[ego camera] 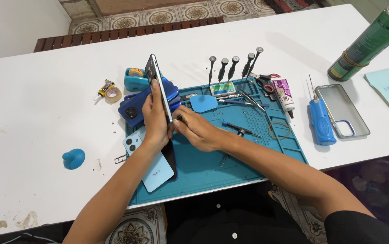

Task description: The person uses a blue plastic pry tool to separate the screen from the smartphone frame and then cleans the internal components with a toothbrush. The phone remains open with the battery and motherboard exposed at the end of the clip.

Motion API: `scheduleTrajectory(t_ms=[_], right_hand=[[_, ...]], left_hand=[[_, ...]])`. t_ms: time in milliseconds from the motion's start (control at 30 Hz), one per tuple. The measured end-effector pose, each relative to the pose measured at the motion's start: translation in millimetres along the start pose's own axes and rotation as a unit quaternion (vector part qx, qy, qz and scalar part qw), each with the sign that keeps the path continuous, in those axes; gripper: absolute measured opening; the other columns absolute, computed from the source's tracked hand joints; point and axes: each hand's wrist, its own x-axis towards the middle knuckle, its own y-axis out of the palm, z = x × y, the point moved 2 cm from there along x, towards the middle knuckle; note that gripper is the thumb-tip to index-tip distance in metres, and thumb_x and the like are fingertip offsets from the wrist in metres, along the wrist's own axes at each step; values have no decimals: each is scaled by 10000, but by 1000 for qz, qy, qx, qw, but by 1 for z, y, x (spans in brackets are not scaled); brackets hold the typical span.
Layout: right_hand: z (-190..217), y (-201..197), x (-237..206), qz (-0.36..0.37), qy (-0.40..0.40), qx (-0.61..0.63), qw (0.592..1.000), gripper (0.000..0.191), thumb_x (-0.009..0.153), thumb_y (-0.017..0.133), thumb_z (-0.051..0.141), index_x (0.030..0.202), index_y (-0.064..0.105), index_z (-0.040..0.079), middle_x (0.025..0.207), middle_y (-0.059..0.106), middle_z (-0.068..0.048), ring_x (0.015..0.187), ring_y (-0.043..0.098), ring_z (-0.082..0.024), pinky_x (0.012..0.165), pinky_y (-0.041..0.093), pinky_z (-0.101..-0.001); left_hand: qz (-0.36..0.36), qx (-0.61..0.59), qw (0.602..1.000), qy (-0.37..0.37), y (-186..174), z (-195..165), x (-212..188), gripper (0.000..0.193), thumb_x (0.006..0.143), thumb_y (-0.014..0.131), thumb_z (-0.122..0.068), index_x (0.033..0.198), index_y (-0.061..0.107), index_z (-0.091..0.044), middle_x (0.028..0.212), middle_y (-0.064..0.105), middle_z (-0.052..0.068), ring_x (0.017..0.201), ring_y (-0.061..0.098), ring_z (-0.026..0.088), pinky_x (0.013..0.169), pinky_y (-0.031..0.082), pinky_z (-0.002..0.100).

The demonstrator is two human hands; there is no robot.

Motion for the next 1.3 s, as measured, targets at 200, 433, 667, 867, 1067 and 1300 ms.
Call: scheduleTrajectory(t_ms=[200,433,667,867,1067,1300], right_hand=[[-1,0,-2,-13,-46,-77,996,241,1112,393,189,1010,532,20,1012,504,-126,967,499,-288,934,420,-426],[0,11,0,-48,-4,-94,994,176,1079,477,177,1009,544,30,975,512,-147,924,466,-314,896,389,-431],[-1,-12,12,15,72,-3,997,227,1039,501,213,957,578,16,777,666,-108,710,651,-243,671,506,-379],[3,-28,16,-3,106,-74,992,260,984,584,244,969,655,-6,693,671,-135,590,632,-246,581,495,-372],[4,-29,17,-57,81,-62,993,260,959,650,228,905,630,-25,710,689,-115,618,651,-185,592,515,-333],[-1,-25,13,-80,132,215,964,249,1053,548,239,935,629,35,751,653,-15,675,633,-91,620,530,-273]], left_hand=[[-33,0,998,51,-4,6,4,491,993,479,-586,881,535,-112,622,473,-56,409,418,30,289,330,241],[-28,-28,998,56,-7,8,6,437,1017,504,-546,919,528,-121,657,468,-67,486,448,14,402,394,212],[-40,-29,995,87,-10,7,17,348,1040,549,-446,1032,535,-99,811,547,-36,676,531,35,570,467,225],[-43,-44,990,124,-8,6,18,348,1066,495,-404,1166,530,-72,1082,613,30,994,576,76,885,499,263],[-50,-53,989,126,-9,4,18,335,1074,441,-395,1187,518,-88,1103,611,32,1019,577,79,898,496,265],[-27,-82,981,172,-9,2,16,289,1054,528,-360,1175,521,-98,998,624,-7,916,595,50,840,505,234]])
